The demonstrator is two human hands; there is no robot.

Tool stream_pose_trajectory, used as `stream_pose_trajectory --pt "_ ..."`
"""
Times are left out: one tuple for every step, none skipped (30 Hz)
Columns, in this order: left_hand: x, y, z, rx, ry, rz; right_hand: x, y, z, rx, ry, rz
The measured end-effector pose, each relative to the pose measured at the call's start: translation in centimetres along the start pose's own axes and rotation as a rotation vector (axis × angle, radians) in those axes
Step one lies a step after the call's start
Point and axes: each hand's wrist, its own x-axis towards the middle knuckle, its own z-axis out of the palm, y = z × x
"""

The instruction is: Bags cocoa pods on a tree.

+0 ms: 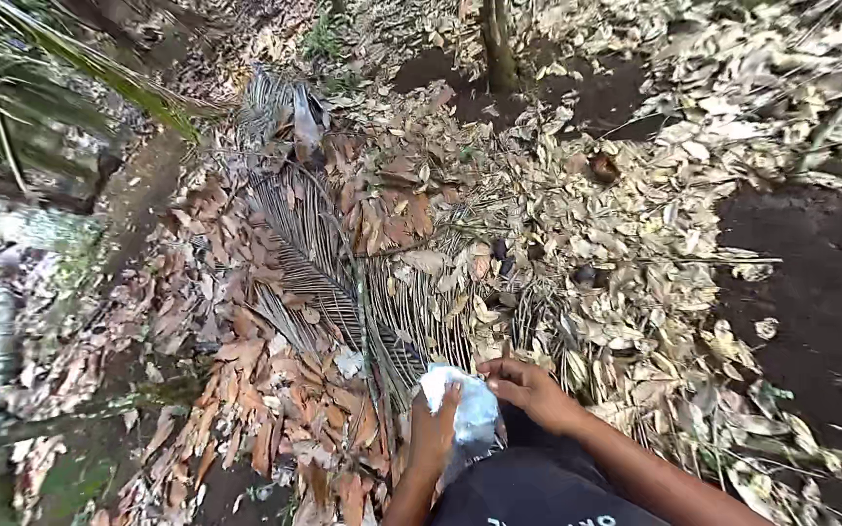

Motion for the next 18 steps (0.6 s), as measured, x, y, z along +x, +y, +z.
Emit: stream_pose_trajectory --pt "1.2 1.6 1.5 0.040 -0.014 -0.012 1.0 -1.1 -2.1 0.026 -0.062 0.028" --pt "2.5 3.5 2.9 0.087 -0.034 -0.017 2.1 -2.3 -4.2 0.041 -0.115 0.044" --pt "3.7 5.4 4.2 0.129 -0.051 -0.025 3.1 -3.5 -6.0 0.039 -0.137 0.052" --pt "4.6 7.0 5.4 0.160 -0.058 -0.029 4.0 -4.7 -7.5 0.028 -0.131 0.055" --pt "5.5 8.5 6.6 0.180 -0.050 -0.035 4.7 -5.9 -9.0 0.024 -0.117 0.057" --pt "6.3 9.8 7.8 0.186 -0.033 -0.038 5.3 -7.1 -10.5 0.037 -0.093 0.050" --pt "7.1 10.9 9.0 0.188 -0.017 -0.033 5.8 -8.2 -12.1 0.062 -0.055 0.035" --pt "7.9 11.9 10.2 0.196 -0.007 -0.034 6.2 -9.1 -13.6 0.098 -0.002 0.014" --pt "8.7 12.7 11.4 0.210 -0.007 -0.032 6.3 -9.9 -15.0 0.135 0.056 -0.004" --pt "9.5 13.3 12.7 0.221 -0.010 -0.026 6.4 -10.6 -16.5 0.173 0.112 -0.021" --pt "10.3 13.9 13.9 0.237 -0.022 -0.024 6.2 -11.1 -18.0 0.205 0.154 -0.033" --pt "10.9 14.4 15.2 0.259 -0.042 -0.024 5.9 -11.5 -19.5 0.220 0.173 -0.036" --pt "11.4 15.0 16.6 0.277 -0.073 -0.018 5.4 -11.9 -20.9 0.217 0.168 -0.033" --pt "12.1 15.7 18.0 0.292 -0.119 -0.006 4.9 -12.3 -22.4 0.202 0.144 -0.038" --pt "12.8 16.5 19.6 0.306 -0.173 0.012 4.5 -12.9 -24.0 0.181 0.121 -0.048" --pt "13.5 17.3 21.3 0.319 -0.233 0.041 4.0 -13.5 -25.4 0.151 0.120 -0.050" --pt "14.4 17.9 23.0 0.328 -0.302 0.080 3.6 -13.9 -26.7 0.116 0.142 -0.047" --pt "15.4 18.2 24.7 0.324 -0.372 0.122 3.2 -14.2 -28.0 0.083 0.187 -0.045"
